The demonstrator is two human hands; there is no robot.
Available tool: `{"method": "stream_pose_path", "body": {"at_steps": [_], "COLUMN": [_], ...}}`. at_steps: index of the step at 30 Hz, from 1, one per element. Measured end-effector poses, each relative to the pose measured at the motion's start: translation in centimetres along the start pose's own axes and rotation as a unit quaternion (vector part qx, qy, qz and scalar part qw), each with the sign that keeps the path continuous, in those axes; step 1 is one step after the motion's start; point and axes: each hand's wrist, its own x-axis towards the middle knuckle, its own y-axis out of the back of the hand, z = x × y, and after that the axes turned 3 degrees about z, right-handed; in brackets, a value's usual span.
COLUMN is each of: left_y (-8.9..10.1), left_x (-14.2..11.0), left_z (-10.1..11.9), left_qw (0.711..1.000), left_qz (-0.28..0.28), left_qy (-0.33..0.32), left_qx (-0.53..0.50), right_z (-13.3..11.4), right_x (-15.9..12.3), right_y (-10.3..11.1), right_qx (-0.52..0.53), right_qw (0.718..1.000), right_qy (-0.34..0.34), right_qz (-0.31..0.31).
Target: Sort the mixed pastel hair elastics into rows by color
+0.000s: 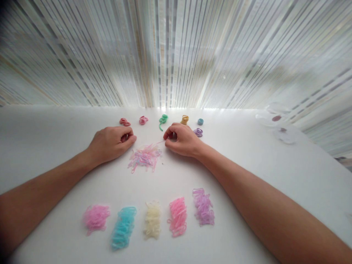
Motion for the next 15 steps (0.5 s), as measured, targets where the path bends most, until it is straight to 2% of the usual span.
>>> {"method": "stream_pose_path", "body": {"at_steps": [15], "left_y": [0.00], "left_x": [-0.05], "left_z": [0.15], "left_qw": [1.000], "left_qz": [0.004], "left_qy": [-0.003], "left_qx": [0.011], "right_z": [0.04], "right_x": [0.09], "right_y": [0.06], "right_qx": [0.000], "right_qw": [1.000], "right_qy": [0.004], "right_qz": [-0.016]}}
